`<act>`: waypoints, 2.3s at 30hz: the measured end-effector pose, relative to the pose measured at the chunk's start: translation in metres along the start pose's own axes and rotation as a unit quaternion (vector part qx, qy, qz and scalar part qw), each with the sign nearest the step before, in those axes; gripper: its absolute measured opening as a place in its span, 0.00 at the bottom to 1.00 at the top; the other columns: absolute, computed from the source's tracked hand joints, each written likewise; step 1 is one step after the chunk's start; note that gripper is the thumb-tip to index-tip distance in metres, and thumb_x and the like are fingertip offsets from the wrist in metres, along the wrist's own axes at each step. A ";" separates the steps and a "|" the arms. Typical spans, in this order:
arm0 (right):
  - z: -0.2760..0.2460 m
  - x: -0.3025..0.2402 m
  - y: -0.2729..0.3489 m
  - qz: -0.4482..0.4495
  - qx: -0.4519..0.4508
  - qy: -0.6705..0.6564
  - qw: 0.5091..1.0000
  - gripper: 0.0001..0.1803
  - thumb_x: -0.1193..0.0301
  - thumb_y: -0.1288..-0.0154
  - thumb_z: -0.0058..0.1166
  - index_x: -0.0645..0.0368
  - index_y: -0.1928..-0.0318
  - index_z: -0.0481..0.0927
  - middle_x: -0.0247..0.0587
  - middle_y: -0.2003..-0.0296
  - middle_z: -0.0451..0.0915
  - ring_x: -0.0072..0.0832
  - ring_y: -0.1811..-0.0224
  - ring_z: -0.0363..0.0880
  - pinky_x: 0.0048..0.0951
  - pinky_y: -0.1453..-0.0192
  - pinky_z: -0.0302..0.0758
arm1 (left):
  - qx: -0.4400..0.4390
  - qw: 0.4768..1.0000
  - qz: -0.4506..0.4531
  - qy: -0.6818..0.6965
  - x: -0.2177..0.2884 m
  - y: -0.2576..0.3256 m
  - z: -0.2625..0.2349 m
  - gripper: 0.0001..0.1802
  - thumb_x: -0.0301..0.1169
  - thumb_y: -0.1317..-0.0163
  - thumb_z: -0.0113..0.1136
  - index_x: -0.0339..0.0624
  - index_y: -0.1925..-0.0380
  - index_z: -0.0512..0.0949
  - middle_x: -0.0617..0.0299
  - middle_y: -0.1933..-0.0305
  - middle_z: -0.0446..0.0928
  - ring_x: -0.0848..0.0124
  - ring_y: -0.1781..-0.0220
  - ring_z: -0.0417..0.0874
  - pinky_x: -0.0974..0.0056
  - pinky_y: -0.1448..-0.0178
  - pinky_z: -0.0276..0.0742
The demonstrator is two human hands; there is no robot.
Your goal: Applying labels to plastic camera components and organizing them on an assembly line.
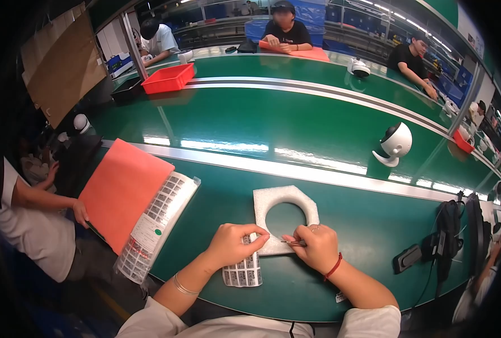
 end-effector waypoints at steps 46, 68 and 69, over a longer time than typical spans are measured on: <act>-0.004 -0.042 0.024 -0.137 0.022 -0.186 0.973 0.07 0.68 0.48 0.65 0.57 0.75 0.81 0.34 0.88 0.69 0.29 0.88 0.68 0.29 0.81 0.66 | 0.198 0.956 0.217 0.001 0.031 0.022 -0.044 0.40 0.37 0.46 0.62 0.29 0.36 0.62 0.54 0.68 0.80 0.66 0.67 0.79 0.65 0.57 0.76; -0.003 -0.019 0.033 -0.048 0.039 -0.305 0.950 0.14 0.63 0.35 0.54 0.63 0.69 0.77 0.44 0.78 0.77 0.38 0.78 0.77 0.34 0.72 0.73 | 0.141 0.972 0.159 0.104 0.024 0.017 -0.029 0.15 0.36 0.54 0.74 0.42 0.75 0.77 0.60 0.77 0.78 0.66 0.77 0.80 0.65 0.73 0.74; -0.001 -0.019 0.034 -0.052 0.033 -0.299 0.952 0.15 0.61 0.35 0.55 0.63 0.68 0.78 0.44 0.78 0.77 0.38 0.78 0.77 0.34 0.72 0.73 | 0.139 0.971 0.153 0.119 0.024 0.018 -0.028 0.16 0.36 0.54 0.75 0.42 0.76 0.76 0.59 0.79 0.77 0.67 0.79 0.79 0.66 0.74 0.72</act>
Point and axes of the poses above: each hand's wrist, its own y-axis away from the middle knuckle, its own z-axis out of the palm, x = y × z, the point moved 9 cm from there along -y, towards the middle knuckle
